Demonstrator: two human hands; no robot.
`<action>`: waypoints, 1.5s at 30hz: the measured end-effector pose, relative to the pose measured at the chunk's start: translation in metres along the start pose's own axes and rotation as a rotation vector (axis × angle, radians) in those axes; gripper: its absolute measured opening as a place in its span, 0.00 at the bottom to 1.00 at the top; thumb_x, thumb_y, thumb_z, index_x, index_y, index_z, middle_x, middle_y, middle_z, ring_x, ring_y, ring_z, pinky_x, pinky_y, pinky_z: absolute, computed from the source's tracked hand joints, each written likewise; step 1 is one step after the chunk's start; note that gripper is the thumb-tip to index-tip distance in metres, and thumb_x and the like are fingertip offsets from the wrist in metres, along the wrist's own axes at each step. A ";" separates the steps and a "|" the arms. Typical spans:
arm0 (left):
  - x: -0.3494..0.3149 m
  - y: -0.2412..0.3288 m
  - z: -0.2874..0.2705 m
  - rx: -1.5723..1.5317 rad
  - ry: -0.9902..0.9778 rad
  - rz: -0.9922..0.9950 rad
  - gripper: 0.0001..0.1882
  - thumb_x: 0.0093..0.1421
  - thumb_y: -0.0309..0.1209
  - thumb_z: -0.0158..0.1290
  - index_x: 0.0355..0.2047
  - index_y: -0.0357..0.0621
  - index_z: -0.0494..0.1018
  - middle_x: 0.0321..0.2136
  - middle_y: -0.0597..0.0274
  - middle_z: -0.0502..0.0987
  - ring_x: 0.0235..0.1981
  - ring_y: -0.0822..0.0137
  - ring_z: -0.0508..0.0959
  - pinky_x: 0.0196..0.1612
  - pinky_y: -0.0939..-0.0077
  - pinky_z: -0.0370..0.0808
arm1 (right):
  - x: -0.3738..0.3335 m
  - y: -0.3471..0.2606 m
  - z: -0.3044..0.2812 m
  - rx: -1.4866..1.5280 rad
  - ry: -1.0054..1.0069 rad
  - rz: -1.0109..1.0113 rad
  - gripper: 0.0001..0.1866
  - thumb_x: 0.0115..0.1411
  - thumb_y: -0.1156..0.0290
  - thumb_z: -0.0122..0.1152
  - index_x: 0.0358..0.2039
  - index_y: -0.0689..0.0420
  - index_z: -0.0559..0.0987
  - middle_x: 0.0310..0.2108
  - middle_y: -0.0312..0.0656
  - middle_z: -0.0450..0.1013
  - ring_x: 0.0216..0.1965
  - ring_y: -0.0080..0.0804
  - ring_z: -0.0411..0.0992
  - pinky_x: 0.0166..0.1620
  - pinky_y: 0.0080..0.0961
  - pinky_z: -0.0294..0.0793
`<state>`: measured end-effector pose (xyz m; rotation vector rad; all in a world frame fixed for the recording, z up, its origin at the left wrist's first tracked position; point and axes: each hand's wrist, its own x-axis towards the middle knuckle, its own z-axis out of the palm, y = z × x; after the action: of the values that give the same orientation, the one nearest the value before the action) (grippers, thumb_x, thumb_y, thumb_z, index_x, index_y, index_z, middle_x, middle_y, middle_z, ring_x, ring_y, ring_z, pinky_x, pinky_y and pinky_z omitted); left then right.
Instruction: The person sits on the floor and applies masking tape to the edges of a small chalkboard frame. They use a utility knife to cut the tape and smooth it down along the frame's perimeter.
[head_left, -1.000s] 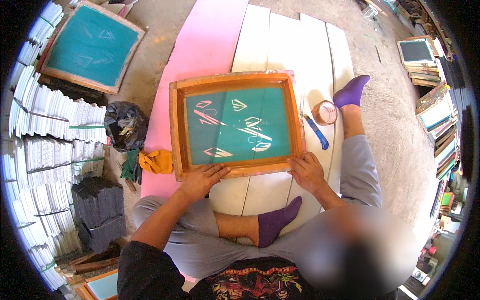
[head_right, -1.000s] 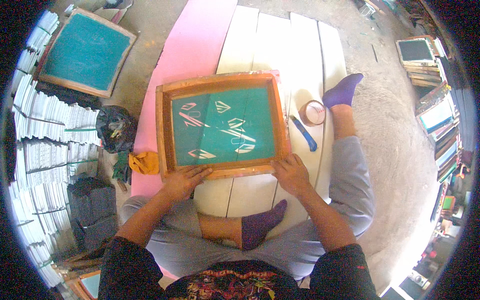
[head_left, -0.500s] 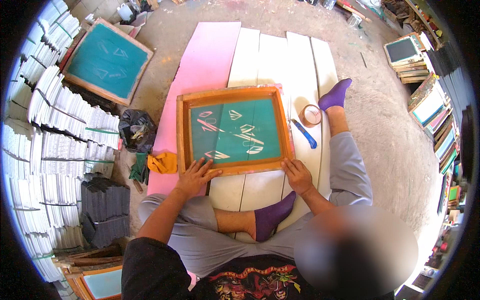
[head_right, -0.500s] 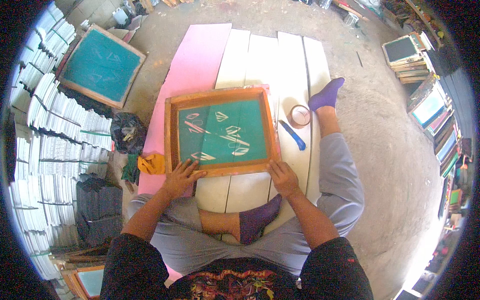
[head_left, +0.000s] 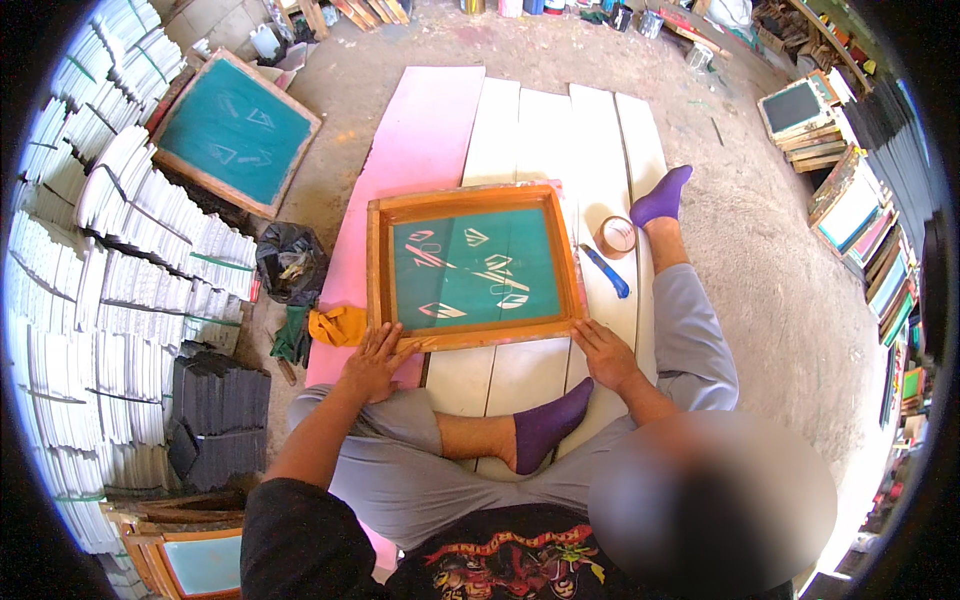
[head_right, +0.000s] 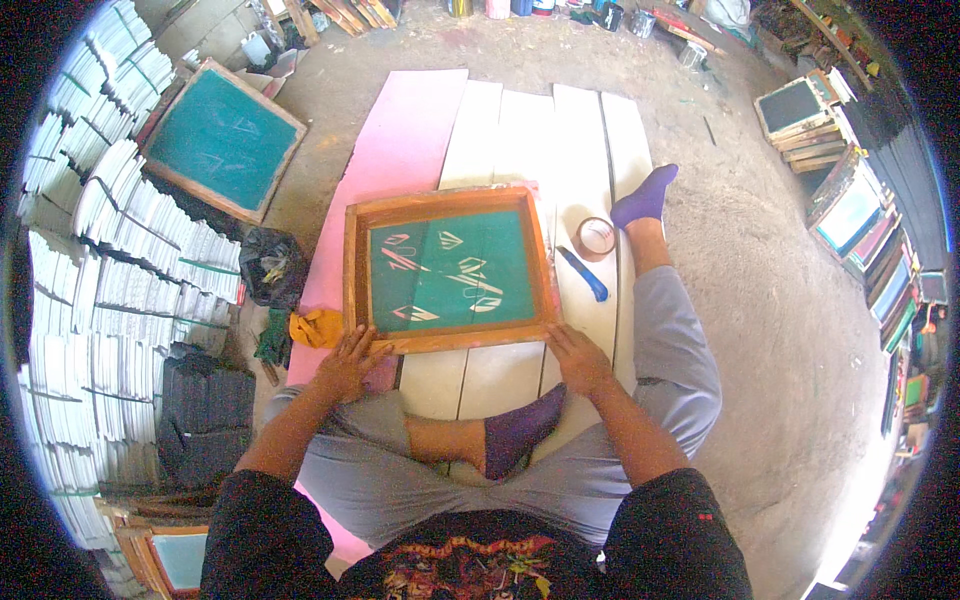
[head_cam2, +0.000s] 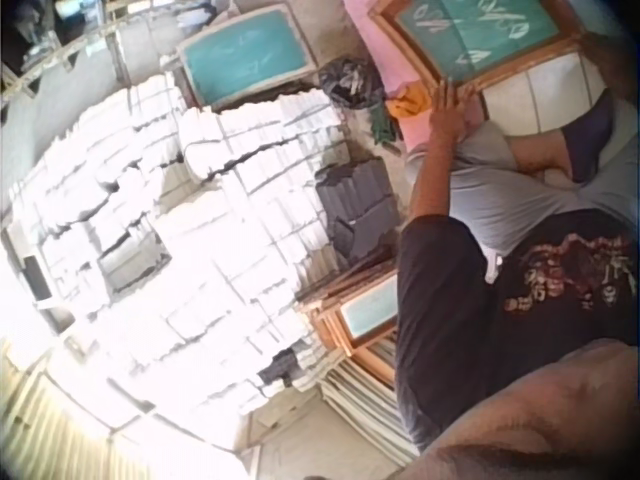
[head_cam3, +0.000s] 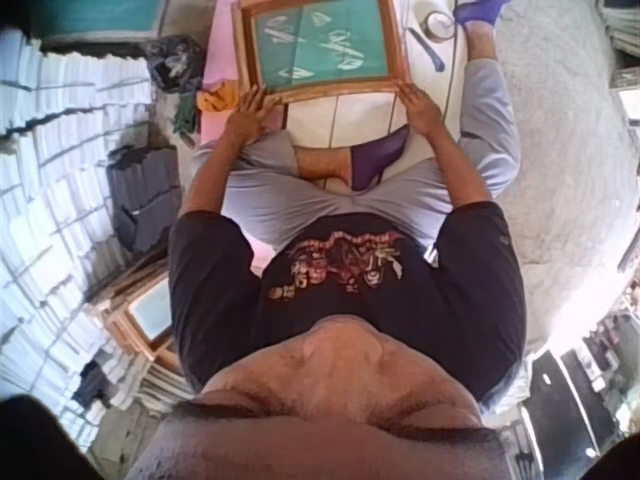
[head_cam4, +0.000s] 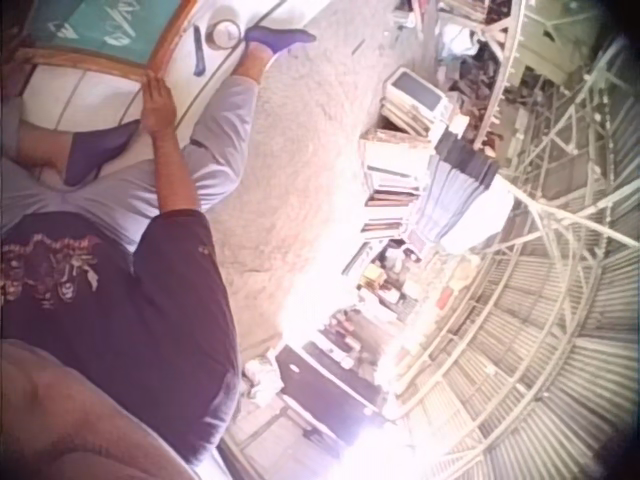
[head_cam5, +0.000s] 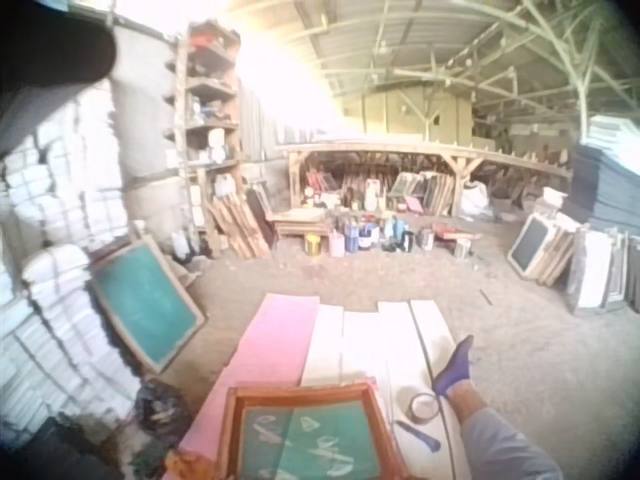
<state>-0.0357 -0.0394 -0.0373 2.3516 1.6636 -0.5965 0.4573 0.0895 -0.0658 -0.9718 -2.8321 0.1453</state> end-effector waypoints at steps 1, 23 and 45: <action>-0.004 0.005 -0.030 -0.019 -0.045 0.003 0.41 0.64 0.45 0.54 0.75 0.67 0.50 0.77 0.50 0.42 0.77 0.47 0.41 0.76 0.47 0.40 | -0.001 0.003 -0.008 0.019 -0.013 -0.004 0.28 0.56 0.75 0.57 0.59 0.61 0.74 0.63 0.49 0.69 0.63 0.49 0.68 0.64 0.41 0.70; 0.150 0.144 -0.041 -0.473 0.376 -0.366 0.61 0.54 0.79 0.43 0.74 0.44 0.52 0.75 0.43 0.45 0.77 0.42 0.35 0.70 0.26 0.29 | 0.111 -0.038 0.016 0.053 0.002 0.284 0.49 0.60 0.28 0.50 0.74 0.45 0.59 0.75 0.52 0.48 0.76 0.54 0.45 0.73 0.62 0.39; 0.036 0.102 -0.008 -0.428 0.280 -0.290 0.63 0.51 0.54 0.67 0.75 0.39 0.43 0.75 0.42 0.44 0.76 0.40 0.42 0.74 0.43 0.46 | 0.107 -0.107 0.025 0.164 -0.202 0.024 0.53 0.61 0.31 0.52 0.76 0.48 0.49 0.78 0.44 0.43 0.78 0.48 0.39 0.75 0.52 0.41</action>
<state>0.0713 -0.0407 -0.0532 1.9681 2.0274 0.0599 0.3053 0.0703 -0.0646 -1.0076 -2.9288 0.4971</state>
